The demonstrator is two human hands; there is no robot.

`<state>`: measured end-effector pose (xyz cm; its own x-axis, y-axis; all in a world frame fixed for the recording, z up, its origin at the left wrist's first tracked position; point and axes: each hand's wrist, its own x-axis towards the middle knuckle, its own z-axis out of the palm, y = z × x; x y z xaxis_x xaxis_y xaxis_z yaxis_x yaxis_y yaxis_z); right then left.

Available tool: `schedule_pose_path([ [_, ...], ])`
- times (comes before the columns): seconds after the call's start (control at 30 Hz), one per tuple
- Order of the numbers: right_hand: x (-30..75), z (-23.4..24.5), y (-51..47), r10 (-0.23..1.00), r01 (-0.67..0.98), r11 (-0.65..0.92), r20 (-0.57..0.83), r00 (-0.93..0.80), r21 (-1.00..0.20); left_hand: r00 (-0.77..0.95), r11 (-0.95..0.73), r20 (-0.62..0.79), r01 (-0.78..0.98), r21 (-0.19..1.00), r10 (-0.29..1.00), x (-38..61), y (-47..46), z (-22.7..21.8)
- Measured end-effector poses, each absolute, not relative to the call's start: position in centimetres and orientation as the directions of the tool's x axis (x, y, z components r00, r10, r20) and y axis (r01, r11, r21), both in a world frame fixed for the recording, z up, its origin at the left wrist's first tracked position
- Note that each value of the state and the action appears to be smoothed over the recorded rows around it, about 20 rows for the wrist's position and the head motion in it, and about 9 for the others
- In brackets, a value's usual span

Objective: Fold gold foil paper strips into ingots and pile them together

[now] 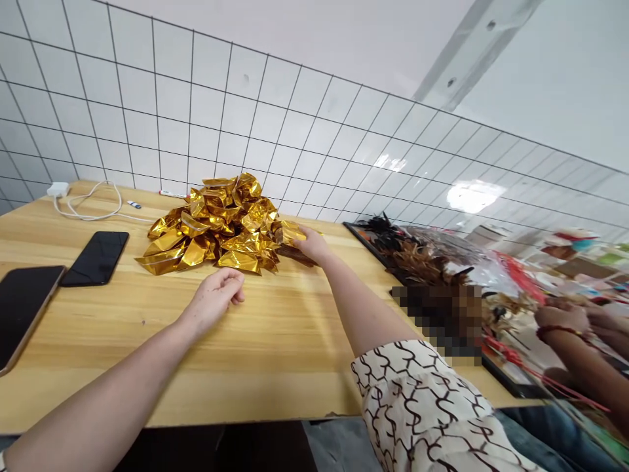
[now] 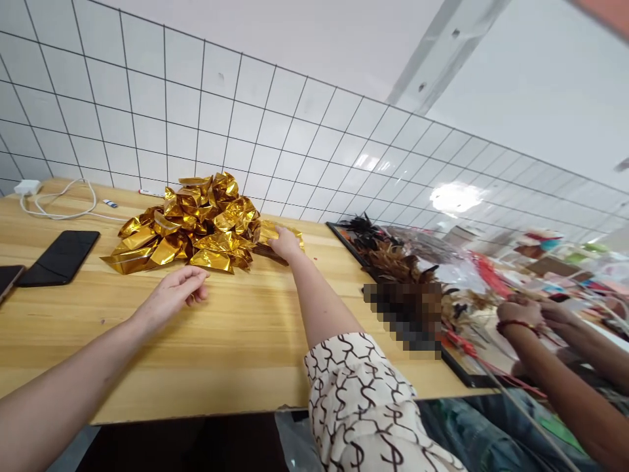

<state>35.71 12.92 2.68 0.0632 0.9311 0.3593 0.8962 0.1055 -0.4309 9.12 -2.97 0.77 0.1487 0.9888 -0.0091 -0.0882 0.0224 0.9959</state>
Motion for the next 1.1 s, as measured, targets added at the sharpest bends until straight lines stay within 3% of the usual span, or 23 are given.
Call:
schedule_pose_path([
  [0.13, 35.2, 1.6, 11.7, 0.979, 0.977, 0.005, 0.201, 0.039, -0.213, 0.165, 0.022, -0.014, -0.049, 0.999, 0.986, 8.9, -3.1, 0.6],
  [0.3, 34.5, 0.7, 11.5, 0.98, 0.997, 0.034, 0.196, -0.021, -0.064, 0.174, 0.038, -0.033, -0.03, 0.999, 0.984, 8.7, -3.1, 0.3],
  [0.47, 35.0, 0.4, 11.9, 0.976, 0.992, 0.068, 0.211, -0.045, -0.104, 0.189, 0.024, -0.018, -0.03, 0.999, 0.982, 8.8, -3.0, -0.1],
  [0.7, 34.6, 2.4, 9.5, 0.875, 0.929, -0.068, 0.426, 0.231, -0.364, 0.222, 0.043, -0.04, -0.01, 0.999, 0.974, 8.6, -2.5, -0.3],
  [0.87, 33.5, 3.9, 5.9, 0.793, 0.88, 0.073, 0.562, 0.235, -0.47, 0.259, 0.052, -0.051, 0.006, 0.999, 0.965, 8.0, -2.0, -0.6],
  [1.0, 31.2, 3.7, 1.8, 0.774, 0.857, 0.273, 0.629, 0.073, -0.436, 0.318, 0.11, -0.099, -0.02, 0.994, 0.943, 7.3, -1.7, -0.6],
  [1.1, 28.5, 2.6, -1.7, 0.737, 0.866, 0.405, 0.665, -0.119, -0.293, 0.384, 0.202, -0.156, -0.082, 0.976, 0.91, 6.9, -1.7, -0.3],
])
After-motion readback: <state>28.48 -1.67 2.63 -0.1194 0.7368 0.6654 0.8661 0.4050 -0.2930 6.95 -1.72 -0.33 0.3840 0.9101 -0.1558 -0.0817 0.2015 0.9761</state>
